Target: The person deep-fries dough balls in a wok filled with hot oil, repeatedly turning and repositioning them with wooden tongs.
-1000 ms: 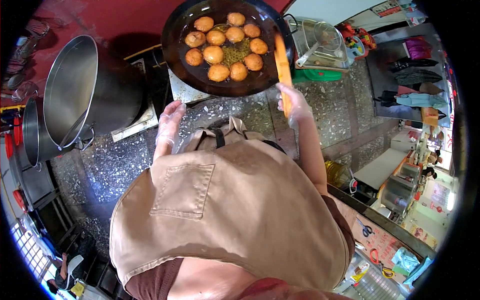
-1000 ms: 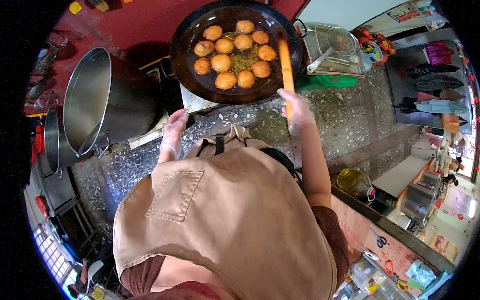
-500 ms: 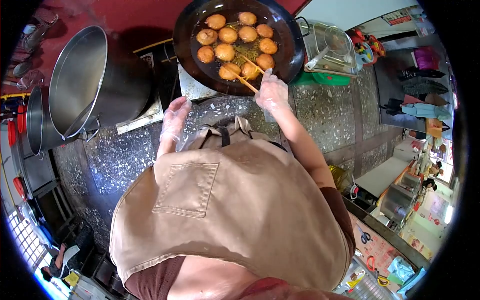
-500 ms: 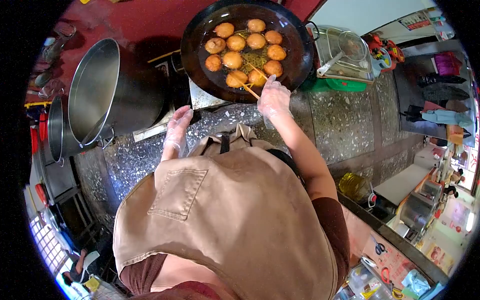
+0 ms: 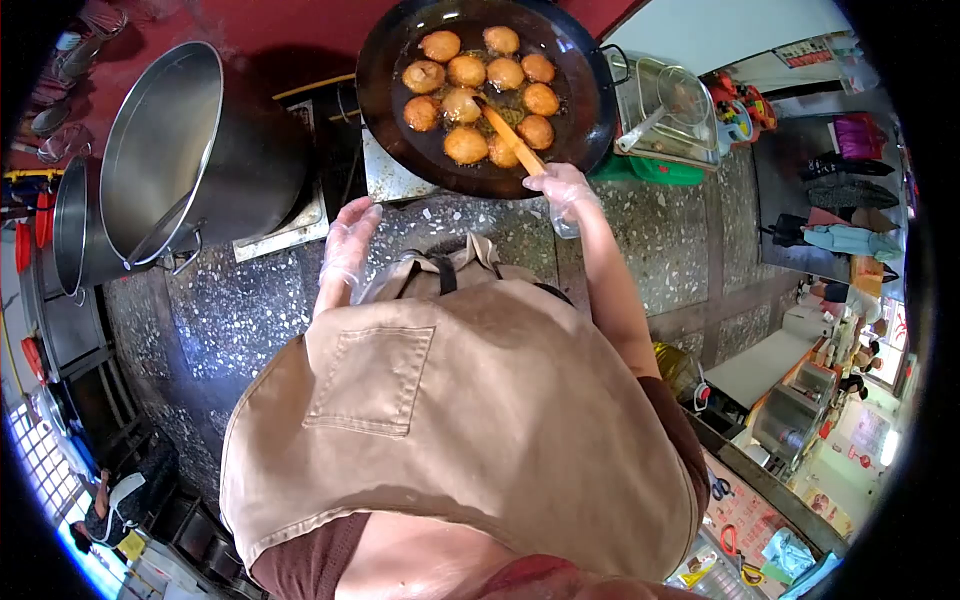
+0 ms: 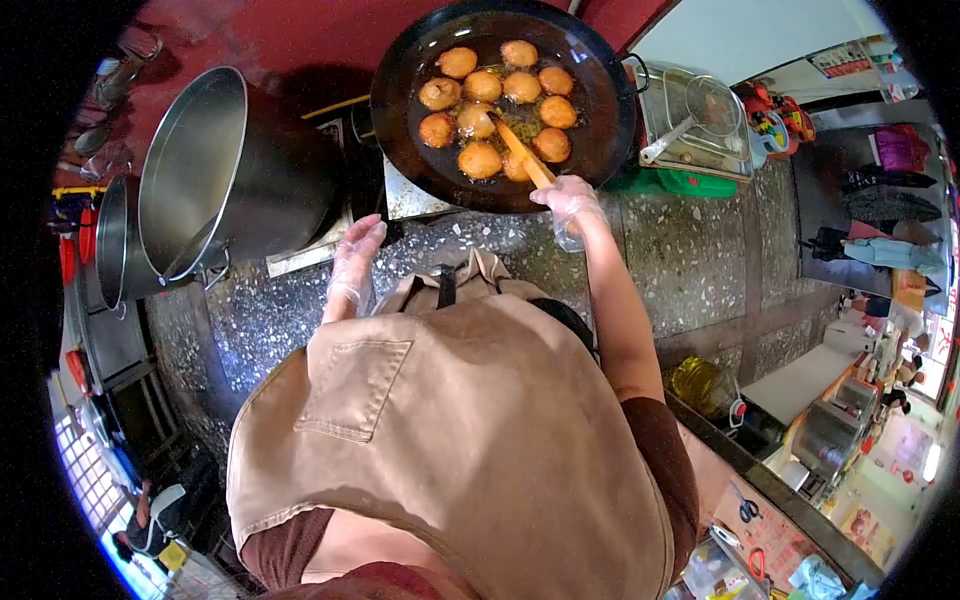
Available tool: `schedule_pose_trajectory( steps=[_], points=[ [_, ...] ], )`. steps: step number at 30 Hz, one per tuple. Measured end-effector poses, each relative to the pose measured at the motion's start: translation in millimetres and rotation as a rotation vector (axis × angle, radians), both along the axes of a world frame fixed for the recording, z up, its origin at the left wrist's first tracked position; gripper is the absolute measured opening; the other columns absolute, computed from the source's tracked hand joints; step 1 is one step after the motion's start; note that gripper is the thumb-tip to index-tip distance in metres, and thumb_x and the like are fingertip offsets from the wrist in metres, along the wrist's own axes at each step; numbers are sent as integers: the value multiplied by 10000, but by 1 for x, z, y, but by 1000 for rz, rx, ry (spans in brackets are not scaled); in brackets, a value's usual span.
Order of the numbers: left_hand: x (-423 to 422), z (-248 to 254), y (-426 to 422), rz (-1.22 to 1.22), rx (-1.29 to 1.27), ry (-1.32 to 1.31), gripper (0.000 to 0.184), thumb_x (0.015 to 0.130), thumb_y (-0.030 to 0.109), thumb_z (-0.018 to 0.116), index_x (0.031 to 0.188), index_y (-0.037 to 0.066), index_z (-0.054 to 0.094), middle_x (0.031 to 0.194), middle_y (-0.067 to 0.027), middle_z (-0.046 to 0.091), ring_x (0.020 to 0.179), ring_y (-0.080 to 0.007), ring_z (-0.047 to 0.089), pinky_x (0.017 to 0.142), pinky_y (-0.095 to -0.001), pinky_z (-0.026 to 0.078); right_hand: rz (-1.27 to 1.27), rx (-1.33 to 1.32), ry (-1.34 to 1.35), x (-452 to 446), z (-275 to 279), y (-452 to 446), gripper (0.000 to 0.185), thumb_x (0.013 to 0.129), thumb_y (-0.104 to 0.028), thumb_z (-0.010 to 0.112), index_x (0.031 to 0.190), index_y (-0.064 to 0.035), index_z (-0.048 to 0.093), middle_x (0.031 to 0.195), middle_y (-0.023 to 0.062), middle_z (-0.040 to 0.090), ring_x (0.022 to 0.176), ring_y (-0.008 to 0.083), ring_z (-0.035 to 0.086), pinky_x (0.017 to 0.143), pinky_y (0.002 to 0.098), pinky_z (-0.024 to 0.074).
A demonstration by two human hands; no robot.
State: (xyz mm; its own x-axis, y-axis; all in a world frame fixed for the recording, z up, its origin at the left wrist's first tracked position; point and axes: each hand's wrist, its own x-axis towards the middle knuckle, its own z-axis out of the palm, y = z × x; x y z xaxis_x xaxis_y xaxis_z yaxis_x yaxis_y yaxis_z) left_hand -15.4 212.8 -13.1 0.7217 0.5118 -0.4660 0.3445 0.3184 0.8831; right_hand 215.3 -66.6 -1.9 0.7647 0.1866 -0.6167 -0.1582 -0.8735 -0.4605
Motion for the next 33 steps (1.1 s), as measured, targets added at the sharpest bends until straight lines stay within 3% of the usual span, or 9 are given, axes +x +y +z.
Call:
schedule_pose_trajectory(
  steps=[10, 14, 16, 20, 23, 24, 31, 33],
  points=[
    [12, -1, -1, -87, 43, 7, 457, 866, 267, 691, 1238, 36, 561, 1187, -107, 597, 1110, -194, 529, 976, -320, 391, 2, 9, 16, 1, 9, -4, 436, 744, -282, 755, 1041, 21, 654, 920, 97, 666, 835, 195, 601, 762, 323, 458],
    [12, -2, -4, -77, 47, -23, 461, 867, 266, 691, 1236, 23, 558, 1172, -102, 599, 1096, -193, 531, 974, -319, 392, -64, 85, 25, 4, -12, -18, 430, 752, -278, 759, 1048, 13, 647, 908, 75, 653, 823, 180, 581, 752, 318, 450],
    [13, 2, -6, -90, 48, -2, 464, 866, 264, 693, 1237, 21, 556, 1169, -102, 599, 1094, -193, 531, 973, -320, 393, -124, 230, 16, 1, -14, -25, 534, 719, -355, 785, 1093, -2, 640, 924, 113, 674, 824, 238, 633, 761, 351, 479],
    [13, 8, -9, -108, 55, 13, 467, 865, 265, 690, 1237, 17, 556, 1161, -104, 602, 1085, -193, 536, 966, -321, 398, -309, 506, 81, -12, 5, -33, 537, 730, -309, 797, 1119, 14, 615, 890, 83, 641, 761, 222, 598, 714, 345, 467],
    [14, 6, -9, -137, 106, 37, 470, 865, 275, 685, 1235, 14, 559, 1152, -107, 605, 1076, -194, 541, 960, -322, 403, -481, 699, 216, -21, 29, -42, 402, 763, -283, 783, 1037, -50, 602, 756, -4, 555, 593, 101, 501, 547, 256, 410],
    [14, 3, -9, -142, 114, 36, 470, 865, 284, 681, 1229, 11, 562, 1142, -106, 609, 1066, -191, 543, 951, -319, 406, -525, 741, 231, -25, 36, -41, 292, 837, -274, 707, 1035, -74, 630, 773, 9, 576, 600, 101, 513, 552, 229, 418],
    [16, -12, -10, -173, 72, 9, 461, 859, 272, 691, 1218, 11, 566, 1117, -95, 612, 1029, -184, 546, 925, -309, 414, -662, 817, 120, -38, 48, -61, 343, 863, -304, 682, 1079, -45, 619, 833, 45, 592, 660, 118, 543, 589, 255, 460],
    [18, -11, -11, -200, 86, 24, 457, 858, 270, 694, 1213, 11, 568, 1102, -93, 615, 1011, -181, 550, 915, -304, 419, -691, 838, 104, -43, 50, -63, 353, 841, -308, 705, 1055, -41, 620, 816, 29, 572, 629, 109, 522, 564, 244, 431]
  ],
)
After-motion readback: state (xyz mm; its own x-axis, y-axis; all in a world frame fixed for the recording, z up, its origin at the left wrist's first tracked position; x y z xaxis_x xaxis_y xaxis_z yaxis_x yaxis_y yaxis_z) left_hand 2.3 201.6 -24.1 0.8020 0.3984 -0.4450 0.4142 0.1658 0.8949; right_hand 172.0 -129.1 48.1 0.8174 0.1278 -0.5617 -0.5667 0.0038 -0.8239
